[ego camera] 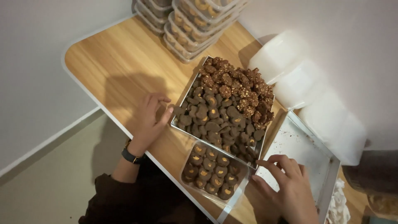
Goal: Manually packing various types of chocolate cookies from a large tray into small plastic containers and stacking them.
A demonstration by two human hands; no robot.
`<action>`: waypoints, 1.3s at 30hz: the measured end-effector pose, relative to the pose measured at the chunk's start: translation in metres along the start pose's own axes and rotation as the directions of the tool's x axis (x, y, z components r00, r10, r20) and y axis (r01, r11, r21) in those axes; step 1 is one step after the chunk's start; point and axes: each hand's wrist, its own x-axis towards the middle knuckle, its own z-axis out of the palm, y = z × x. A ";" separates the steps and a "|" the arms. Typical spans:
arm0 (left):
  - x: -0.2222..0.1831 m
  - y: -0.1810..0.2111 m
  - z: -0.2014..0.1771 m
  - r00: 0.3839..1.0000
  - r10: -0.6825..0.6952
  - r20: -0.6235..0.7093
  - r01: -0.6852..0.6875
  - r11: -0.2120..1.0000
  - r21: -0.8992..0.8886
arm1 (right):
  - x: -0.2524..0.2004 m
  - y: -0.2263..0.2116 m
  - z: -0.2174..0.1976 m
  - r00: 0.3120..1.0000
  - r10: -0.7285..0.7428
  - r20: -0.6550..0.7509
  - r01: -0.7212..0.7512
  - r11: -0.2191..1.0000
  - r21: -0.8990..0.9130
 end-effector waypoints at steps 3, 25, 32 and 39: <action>0.000 0.003 -0.002 0.999 0.044 -0.013 -0.044 0.999 -0.024 | 0.000 -0.007 -0.005 1.000 0.002 -0.005 -0.001 0.988 0.153; 0.000 0.094 -0.022 0.971 0.213 0.106 -0.210 0.977 -0.036 | -0.116 0.007 0.146 0.927 0.017 -0.374 0.264 0.681 0.684; 0.056 0.209 0.083 0.531 0.767 0.360 -0.768 0.615 -0.179 | -0.104 0.002 0.126 0.877 0.151 -0.457 0.321 0.524 0.789; 0.089 0.236 0.302 0.267 0.749 0.606 -0.884 0.441 -0.157 | -0.106 0.015 0.132 0.900 0.184 -0.395 0.265 0.487 0.832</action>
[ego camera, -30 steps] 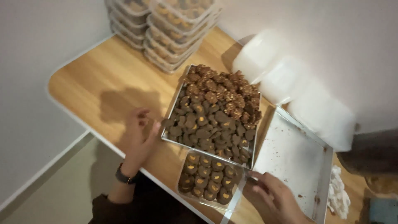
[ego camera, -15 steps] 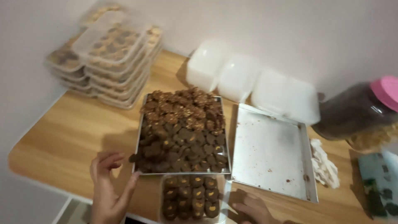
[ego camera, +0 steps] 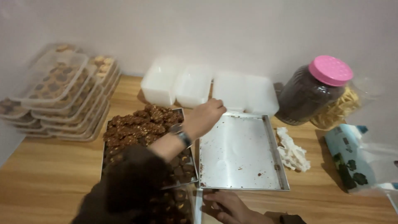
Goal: Manually packing various types of chocolate cookies from a large tray into small plastic containers and stacking them.
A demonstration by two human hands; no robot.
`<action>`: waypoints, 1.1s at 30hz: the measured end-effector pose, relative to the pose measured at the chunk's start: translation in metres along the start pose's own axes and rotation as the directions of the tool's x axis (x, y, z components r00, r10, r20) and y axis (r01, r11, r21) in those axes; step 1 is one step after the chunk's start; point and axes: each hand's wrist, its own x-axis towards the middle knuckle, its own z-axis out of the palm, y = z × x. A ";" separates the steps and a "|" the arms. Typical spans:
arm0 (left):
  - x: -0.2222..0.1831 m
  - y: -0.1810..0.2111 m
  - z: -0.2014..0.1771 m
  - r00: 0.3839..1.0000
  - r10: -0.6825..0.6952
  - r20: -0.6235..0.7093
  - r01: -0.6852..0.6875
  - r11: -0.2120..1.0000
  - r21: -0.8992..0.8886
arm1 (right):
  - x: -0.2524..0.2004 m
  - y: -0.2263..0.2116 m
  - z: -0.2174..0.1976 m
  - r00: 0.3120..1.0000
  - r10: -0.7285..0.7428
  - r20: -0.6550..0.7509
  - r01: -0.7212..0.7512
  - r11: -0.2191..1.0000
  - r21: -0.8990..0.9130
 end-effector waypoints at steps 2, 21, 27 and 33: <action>0.029 -0.015 0.064 0.995 0.063 0.074 -0.072 0.989 0.129 | -0.003 0.001 0.002 0.999 0.007 -0.039 -0.007 1.000 -0.009; 0.068 -0.060 0.180 0.998 0.004 0.066 -0.030 0.917 0.397 | -0.021 0.021 0.005 0.978 0.192 0.079 -0.188 0.980 -0.059; 0.073 -0.051 0.117 0.997 -0.073 0.013 0.072 0.993 0.097 | -0.022 0.027 0.005 0.968 0.231 0.095 -0.226 0.972 -0.066; 0.073 -0.035 -0.015 0.862 -0.505 -0.047 0.280 0.551 -0.786 | -0.033 0.058 0.009 0.728 0.673 0.133 -0.670 0.739 -0.073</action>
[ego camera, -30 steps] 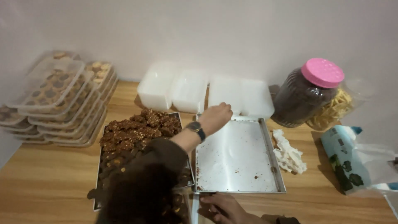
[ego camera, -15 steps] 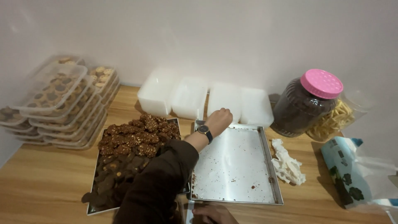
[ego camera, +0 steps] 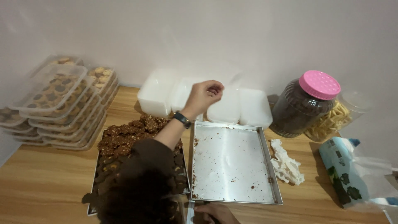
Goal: Manually packing various types of chocolate cookies from a large tray into small plastic containers and stacking them.
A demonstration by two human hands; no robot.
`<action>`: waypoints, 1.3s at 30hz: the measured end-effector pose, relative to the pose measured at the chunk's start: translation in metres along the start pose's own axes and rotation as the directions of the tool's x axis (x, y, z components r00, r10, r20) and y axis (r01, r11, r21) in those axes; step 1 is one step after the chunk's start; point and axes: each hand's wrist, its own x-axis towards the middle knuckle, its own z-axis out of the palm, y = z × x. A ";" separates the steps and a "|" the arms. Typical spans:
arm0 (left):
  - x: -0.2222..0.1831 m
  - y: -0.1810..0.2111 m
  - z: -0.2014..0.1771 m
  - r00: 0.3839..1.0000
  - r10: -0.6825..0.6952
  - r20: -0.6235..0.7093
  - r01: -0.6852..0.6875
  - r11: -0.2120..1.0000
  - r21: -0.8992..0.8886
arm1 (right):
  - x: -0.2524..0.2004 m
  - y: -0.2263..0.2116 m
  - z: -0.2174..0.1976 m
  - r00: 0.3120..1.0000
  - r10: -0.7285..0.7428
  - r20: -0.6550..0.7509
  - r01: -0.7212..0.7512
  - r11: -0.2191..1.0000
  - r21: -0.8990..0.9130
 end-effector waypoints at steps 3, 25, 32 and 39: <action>-0.022 0.029 -0.034 1.000 -0.011 0.020 0.012 0.998 -0.058 | 0.004 -0.131 -0.014 0.566 0.806 0.171 -0.554 0.219 0.803; -0.403 0.076 -0.156 0.897 0.214 0.387 -0.438 0.554 0.708 | -0.001 -0.035 0.008 0.856 0.508 -0.090 -0.103 0.339 0.935; -0.415 0.054 -0.155 0.738 0.220 0.637 -0.658 0.440 0.610 | 0.002 -0.093 0.012 0.990 0.139 0.009 -0.064 0.393 0.917; -0.435 0.017 -0.163 0.764 0.147 0.629 -0.615 0.460 0.640 | 0.001 -0.082 0.017 0.784 0.621 0.018 -0.322 0.382 0.866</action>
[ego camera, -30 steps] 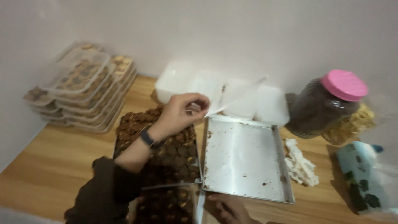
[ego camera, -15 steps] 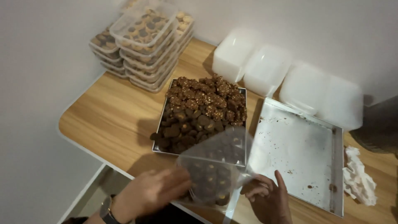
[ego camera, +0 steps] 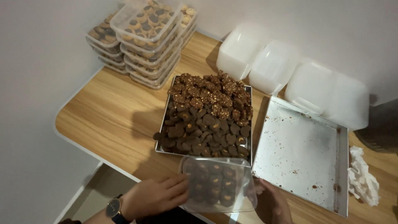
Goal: Manually packing various types of chocolate cookies from a large tray into small plastic containers and stacking them.
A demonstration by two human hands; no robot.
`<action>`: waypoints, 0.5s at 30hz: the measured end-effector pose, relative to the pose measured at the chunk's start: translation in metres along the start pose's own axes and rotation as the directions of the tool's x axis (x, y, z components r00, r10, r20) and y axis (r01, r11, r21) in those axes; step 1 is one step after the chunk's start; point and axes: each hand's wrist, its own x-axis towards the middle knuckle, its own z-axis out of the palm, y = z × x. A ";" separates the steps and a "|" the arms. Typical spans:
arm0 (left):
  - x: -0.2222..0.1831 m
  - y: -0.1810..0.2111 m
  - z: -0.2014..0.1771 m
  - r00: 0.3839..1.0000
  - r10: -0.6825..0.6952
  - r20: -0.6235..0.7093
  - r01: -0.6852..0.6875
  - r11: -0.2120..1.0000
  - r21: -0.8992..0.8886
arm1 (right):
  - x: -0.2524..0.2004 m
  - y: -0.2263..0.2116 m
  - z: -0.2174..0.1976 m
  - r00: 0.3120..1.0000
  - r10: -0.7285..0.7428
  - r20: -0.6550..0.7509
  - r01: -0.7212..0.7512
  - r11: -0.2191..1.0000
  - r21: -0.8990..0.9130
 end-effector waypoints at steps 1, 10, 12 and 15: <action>-0.002 -0.001 0.002 1.000 -0.004 -0.002 0.004 1.000 -0.001 | -0.007 0.002 -0.001 1.000 0.002 0.000 -0.002 1.000 -0.004; -0.008 -0.007 0.010 0.996 -0.084 -0.032 0.085 0.996 0.012 | 0.003 0.022 -0.039 0.531 -0.572 0.626 0.818 0.537 -0.203; -0.006 -0.005 0.005 0.990 -0.125 -0.066 0.127 0.992 0.019 | 0.009 0.021 -0.040 0.474 -0.531 0.703 0.794 0.602 -0.080; -0.015 -0.003 0.020 0.989 -0.140 -0.040 0.141 0.990 0.013 | -0.010 0.010 -0.012 0.427 -0.565 0.706 0.774 0.632 0.037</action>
